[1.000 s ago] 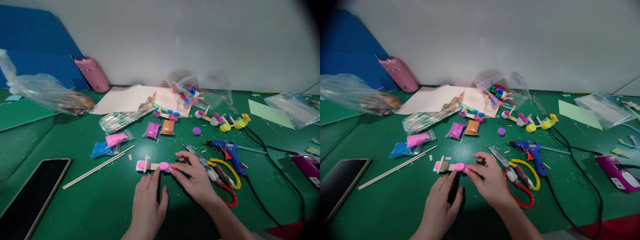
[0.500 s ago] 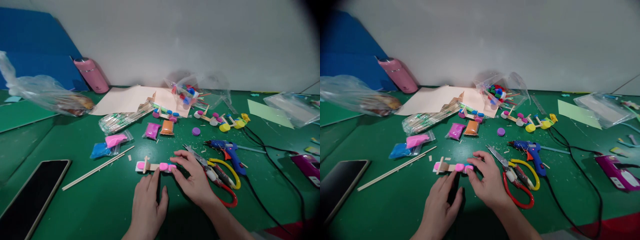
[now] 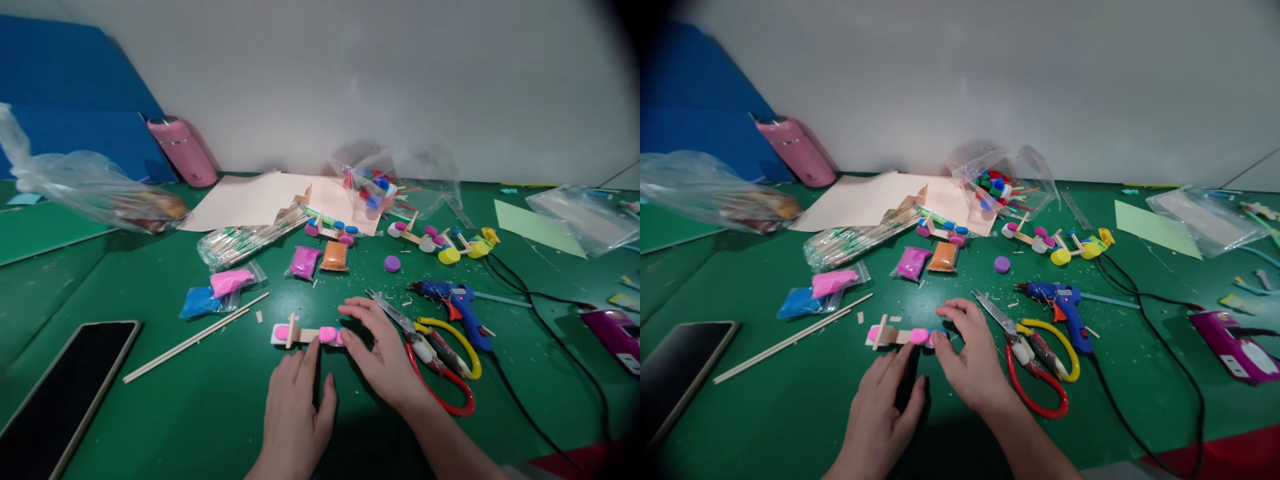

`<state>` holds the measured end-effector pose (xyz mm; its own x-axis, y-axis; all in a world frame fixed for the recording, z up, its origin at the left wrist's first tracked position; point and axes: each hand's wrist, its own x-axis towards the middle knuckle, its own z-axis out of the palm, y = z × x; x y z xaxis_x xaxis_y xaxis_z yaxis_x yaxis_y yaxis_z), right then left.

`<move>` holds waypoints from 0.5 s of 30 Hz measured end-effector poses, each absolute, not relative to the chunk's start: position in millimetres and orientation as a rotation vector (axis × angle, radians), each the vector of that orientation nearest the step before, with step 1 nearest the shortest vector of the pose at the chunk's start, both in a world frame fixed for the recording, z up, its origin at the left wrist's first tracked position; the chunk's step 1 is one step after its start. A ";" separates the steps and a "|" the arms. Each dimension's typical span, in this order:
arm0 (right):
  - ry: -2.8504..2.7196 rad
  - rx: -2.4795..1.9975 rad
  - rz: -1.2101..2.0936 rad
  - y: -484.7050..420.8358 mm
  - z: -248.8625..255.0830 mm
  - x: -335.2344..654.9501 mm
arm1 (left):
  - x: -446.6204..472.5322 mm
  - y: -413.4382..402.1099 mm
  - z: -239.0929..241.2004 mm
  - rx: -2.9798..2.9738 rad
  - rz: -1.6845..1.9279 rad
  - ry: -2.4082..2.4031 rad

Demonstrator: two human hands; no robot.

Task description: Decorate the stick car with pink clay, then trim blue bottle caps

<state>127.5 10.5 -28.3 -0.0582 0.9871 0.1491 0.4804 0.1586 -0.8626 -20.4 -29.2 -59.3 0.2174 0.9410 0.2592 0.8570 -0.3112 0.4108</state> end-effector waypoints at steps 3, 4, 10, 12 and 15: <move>-1.647 -1.437 0.831 9.7 -28.0 126.7 | -20.5 -29.4 -59.6 2.304 0.693 1.722; -1.645 -1.440 0.835 9.5 -28.4 126.0 | -20.6 -29.6 -59.5 2.302 0.687 1.722; -1.631 -1.455 0.861 9.9 -29.6 121.8 | -21.6 -30.5 -58.7 2.306 0.692 1.726; -1.627 -1.461 0.866 10.1 -29.3 121.2 | -21.6 -30.1 -58.9 2.313 0.687 1.722; -1.619 -1.454 0.864 10.2 -29.2 120.5 | -21.2 -29.3 -59.3 2.319 0.674 1.726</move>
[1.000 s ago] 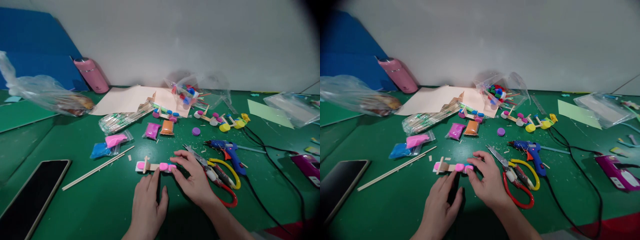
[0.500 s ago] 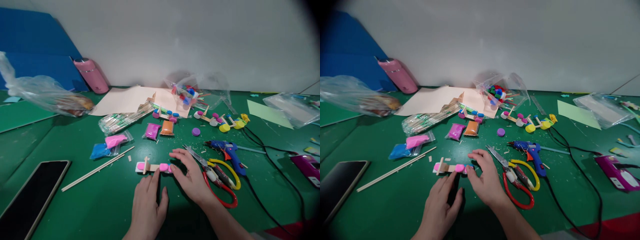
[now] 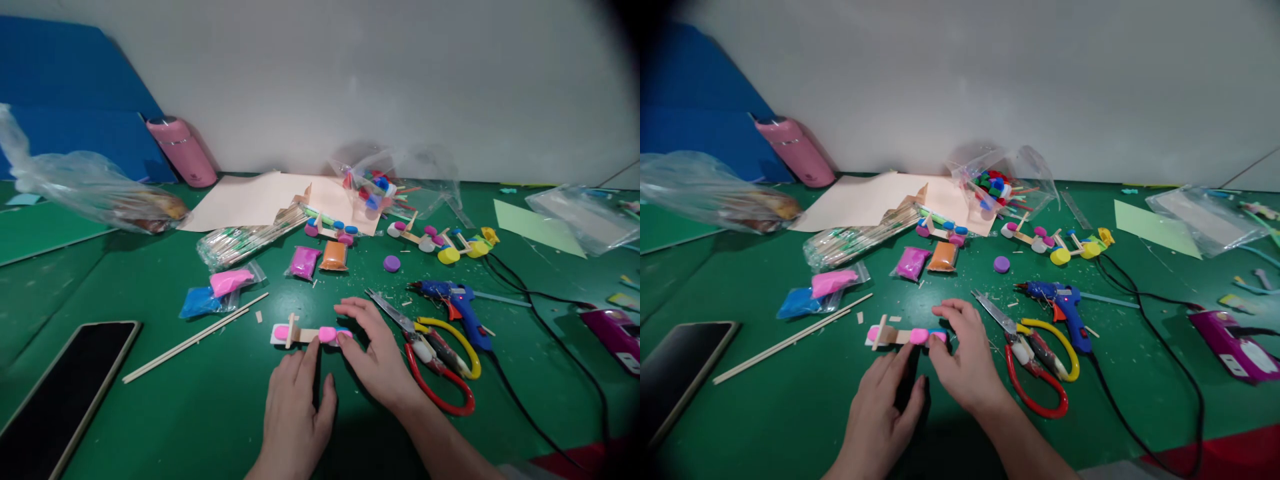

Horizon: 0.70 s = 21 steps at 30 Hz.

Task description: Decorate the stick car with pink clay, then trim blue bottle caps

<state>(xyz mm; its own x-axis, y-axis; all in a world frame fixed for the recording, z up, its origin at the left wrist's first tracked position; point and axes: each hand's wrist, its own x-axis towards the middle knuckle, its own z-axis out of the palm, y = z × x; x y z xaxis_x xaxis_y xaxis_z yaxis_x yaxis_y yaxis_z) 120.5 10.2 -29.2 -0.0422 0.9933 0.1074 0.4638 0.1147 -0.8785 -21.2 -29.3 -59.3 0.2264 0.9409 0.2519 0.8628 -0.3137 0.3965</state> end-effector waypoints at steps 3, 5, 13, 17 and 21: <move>-1.616 -1.445 0.858 10.8 -30.0 119.7 | -21.1 -29.0 -59.8 2.321 0.681 1.725; -1.613 -1.440 0.855 11.5 -30.7 119.1 | -21.4 -29.2 -60.2 2.323 0.686 1.725; -1.591 -1.424 0.854 12.0 -30.2 123.5 | -22.1 -30.9 -59.5 2.302 0.697 1.716; -1.580 -1.420 0.854 10.7 -30.8 132.3 | -21.5 -30.4 -60.4 2.301 0.688 1.725; -1.593 -1.420 0.864 9.5 -33.2 135.9 | -20.4 -29.3 -61.0 2.304 0.677 1.721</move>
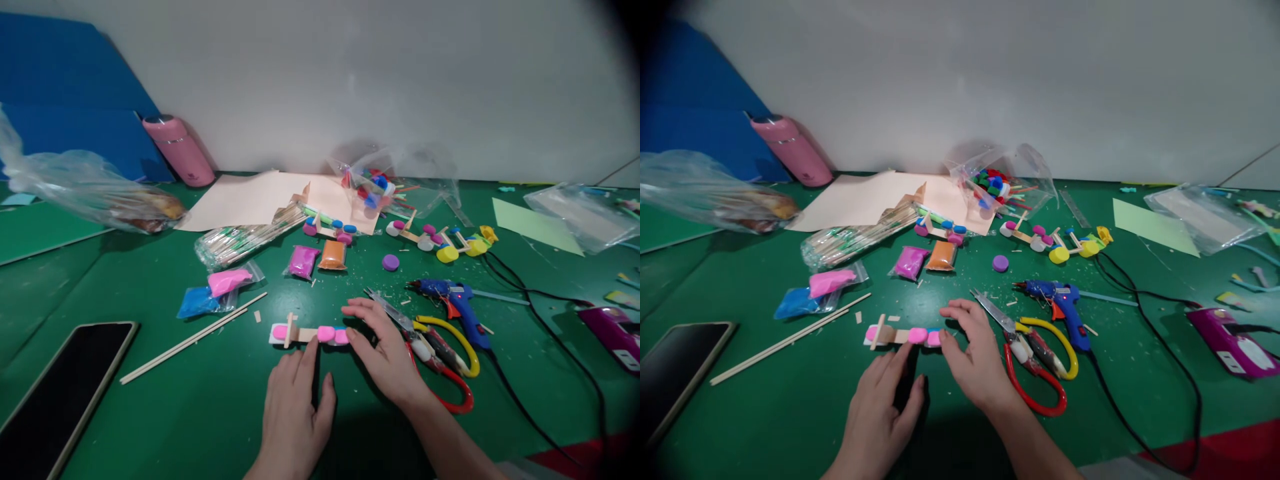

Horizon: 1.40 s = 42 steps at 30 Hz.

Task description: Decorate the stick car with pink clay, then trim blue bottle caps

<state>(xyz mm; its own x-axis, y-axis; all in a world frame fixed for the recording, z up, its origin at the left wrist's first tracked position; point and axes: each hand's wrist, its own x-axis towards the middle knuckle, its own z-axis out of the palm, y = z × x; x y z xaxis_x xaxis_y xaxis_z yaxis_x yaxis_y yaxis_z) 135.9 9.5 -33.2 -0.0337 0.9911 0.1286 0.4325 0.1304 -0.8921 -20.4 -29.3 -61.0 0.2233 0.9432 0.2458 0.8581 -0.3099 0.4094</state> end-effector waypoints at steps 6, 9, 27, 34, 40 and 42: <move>-1.587 -1.417 0.870 7.3 -33.4 134.9 | -21.3 -30.5 -59.7 2.303 0.665 1.716; -1.591 -1.406 0.871 6.7 -33.8 136.0 | -21.9 -31.2 -59.6 2.299 0.660 1.713; -1.829 -1.396 0.592 -3.0 -32.2 136.8 | -20.5 -30.3 -58.1 2.257 0.663 1.675; -1.771 -1.381 0.636 -1.1 -35.2 133.2 | -20.3 -30.8 -57.9 2.245 0.670 1.674; -1.778 -1.382 0.611 0.0 -38.7 131.0 | -20.1 -31.1 -58.7 2.235 0.672 1.677; -1.779 -1.381 0.610 -0.1 -39.2 130.8 | -20.2 -31.1 -58.7 2.237 0.687 1.676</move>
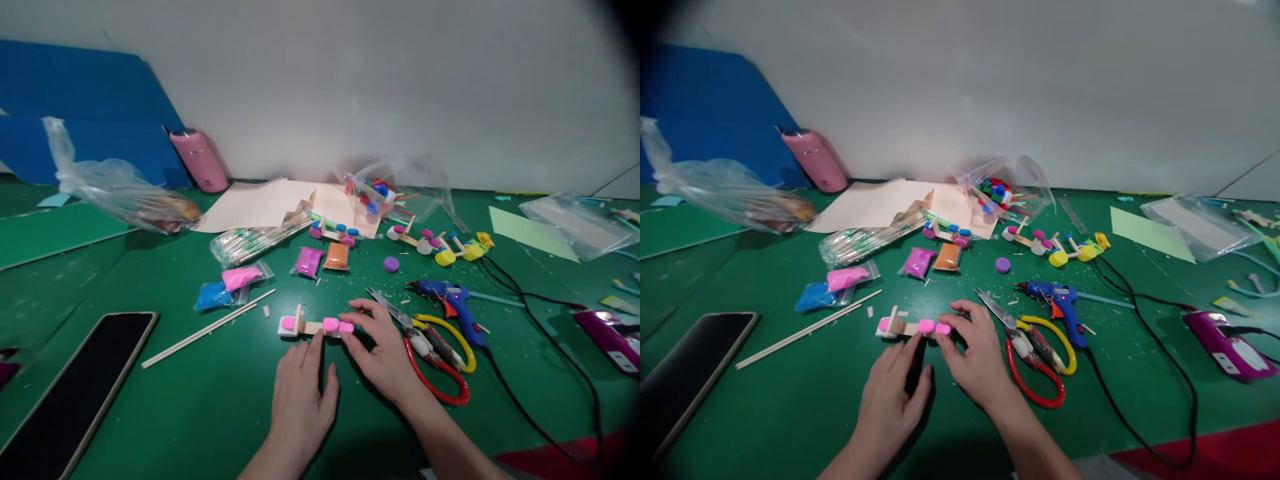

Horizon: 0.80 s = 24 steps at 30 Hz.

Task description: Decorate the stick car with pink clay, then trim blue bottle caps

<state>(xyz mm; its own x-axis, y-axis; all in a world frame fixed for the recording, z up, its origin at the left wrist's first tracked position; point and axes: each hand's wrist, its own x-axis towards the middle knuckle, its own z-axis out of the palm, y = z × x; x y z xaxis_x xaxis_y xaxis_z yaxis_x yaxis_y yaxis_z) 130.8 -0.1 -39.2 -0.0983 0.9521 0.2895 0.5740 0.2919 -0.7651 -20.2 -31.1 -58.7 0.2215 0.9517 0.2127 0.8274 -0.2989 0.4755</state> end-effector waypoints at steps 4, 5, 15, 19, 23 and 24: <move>-1.780 -1.381 0.613 -0.6 -40.8 130.4 | -20.5 -31.3 -59.8 2.237 0.690 1.677; -1.780 -1.381 0.615 -0.6 -41.3 130.3 | -20.6 -31.4 -60.1 2.238 0.685 1.678; -1.825 -1.380 0.637 1.6 -40.8 131.0 | -20.7 -31.4 -60.3 2.229 0.694 1.677; -1.844 -1.408 0.613 -0.8 -41.6 133.8 | -20.1 -31.9 -60.7 2.228 0.717 1.679; -1.868 -1.451 0.583 -5.2 -44.9 135.0 | -19.7 -32.0 -60.5 2.224 0.684 1.676; -1.874 -1.463 0.575 -6.0 -45.8 134.7 | -19.6 -31.8 -60.3 2.220 0.679 1.679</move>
